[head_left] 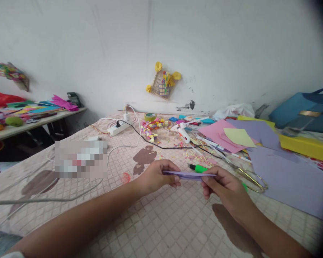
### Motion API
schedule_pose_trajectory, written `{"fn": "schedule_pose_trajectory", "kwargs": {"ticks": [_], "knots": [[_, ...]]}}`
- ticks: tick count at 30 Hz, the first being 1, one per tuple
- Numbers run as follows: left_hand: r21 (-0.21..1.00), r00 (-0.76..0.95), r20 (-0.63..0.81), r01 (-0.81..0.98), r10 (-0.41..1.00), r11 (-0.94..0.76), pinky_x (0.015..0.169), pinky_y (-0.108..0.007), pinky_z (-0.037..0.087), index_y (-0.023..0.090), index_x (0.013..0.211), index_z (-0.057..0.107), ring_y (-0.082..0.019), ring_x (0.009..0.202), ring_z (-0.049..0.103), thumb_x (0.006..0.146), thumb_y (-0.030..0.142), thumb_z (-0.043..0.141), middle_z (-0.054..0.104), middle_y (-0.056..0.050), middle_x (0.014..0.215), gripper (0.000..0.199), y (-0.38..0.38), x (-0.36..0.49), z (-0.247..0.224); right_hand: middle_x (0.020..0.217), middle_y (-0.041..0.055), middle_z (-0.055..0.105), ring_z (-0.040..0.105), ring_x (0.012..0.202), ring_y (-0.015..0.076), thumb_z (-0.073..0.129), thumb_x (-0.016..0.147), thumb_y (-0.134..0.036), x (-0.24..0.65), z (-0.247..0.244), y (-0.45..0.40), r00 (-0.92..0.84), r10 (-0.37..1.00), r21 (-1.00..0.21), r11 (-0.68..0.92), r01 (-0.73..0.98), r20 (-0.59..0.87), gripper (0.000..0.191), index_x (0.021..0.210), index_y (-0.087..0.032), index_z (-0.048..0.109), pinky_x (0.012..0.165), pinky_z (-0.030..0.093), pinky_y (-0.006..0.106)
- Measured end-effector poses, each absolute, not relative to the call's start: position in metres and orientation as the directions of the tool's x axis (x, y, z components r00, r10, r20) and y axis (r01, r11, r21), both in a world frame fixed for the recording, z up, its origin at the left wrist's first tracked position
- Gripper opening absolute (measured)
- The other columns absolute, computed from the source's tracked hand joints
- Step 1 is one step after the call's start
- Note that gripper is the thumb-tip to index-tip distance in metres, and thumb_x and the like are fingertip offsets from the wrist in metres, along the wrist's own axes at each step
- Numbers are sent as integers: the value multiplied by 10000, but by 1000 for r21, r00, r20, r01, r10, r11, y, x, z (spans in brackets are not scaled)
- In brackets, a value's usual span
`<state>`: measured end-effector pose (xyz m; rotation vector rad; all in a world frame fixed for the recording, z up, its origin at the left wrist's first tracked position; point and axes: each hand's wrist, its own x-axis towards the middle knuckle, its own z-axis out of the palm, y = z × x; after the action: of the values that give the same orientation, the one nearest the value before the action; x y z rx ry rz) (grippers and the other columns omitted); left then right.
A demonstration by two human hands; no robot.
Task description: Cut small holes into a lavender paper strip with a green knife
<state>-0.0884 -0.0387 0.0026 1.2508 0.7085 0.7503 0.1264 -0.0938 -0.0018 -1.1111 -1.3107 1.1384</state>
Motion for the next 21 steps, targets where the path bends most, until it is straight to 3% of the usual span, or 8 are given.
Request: {"fn": "schedule_pose_trajectory", "kwargs": {"ticks": [6, 11, 16, 21], "knots": [[977, 564, -93, -106, 821, 184, 584, -243, 535, 111, 805, 569, -124, 576, 652, 491, 373, 855, 645, 1, 645, 499, -41, -86, 6, 587, -42, 577, 560, 467, 98, 681, 790, -361, 126, -4, -93, -31, 993, -994, 110, 6, 110, 197, 766, -191, 585, 450, 470, 235], [973, 571, -155, -53, 806, 224, 614, -265, 542, 136, 938, 574, -126, 597, 660, 532, 357, 838, 649, 18, 680, 533, -40, -87, 7, 598, -36, 592, 561, 481, 98, 669, 808, -353, 129, -8, -92, -21, 994, -995, 103, -19, 103, 183, 834, -190, 592, 458, 483, 236], [967, 631, -237, 83, 739, 240, 594, -227, 510, 90, 783, 634, -101, 556, 631, 625, 326, 789, 668, -30, 639, 325, -37, -92, 8, 654, -34, 610, 594, 562, 107, 711, 773, -327, 130, -10, -91, -68, 989, -992, 127, -23, 129, 217, 896, -196, 589, 529, 512, 241], [971, 653, -237, 135, 719, 197, 512, -195, 469, 102, 693, 618, -90, 499, 606, 725, 325, 712, 654, -21, 587, 243, -41, -92, 13, 595, -54, 599, 578, 525, 98, 695, 785, -302, 126, -6, -93, -29, 992, -992, 127, 19, 126, 182, 878, -207, 572, 524, 497, 230]]}}
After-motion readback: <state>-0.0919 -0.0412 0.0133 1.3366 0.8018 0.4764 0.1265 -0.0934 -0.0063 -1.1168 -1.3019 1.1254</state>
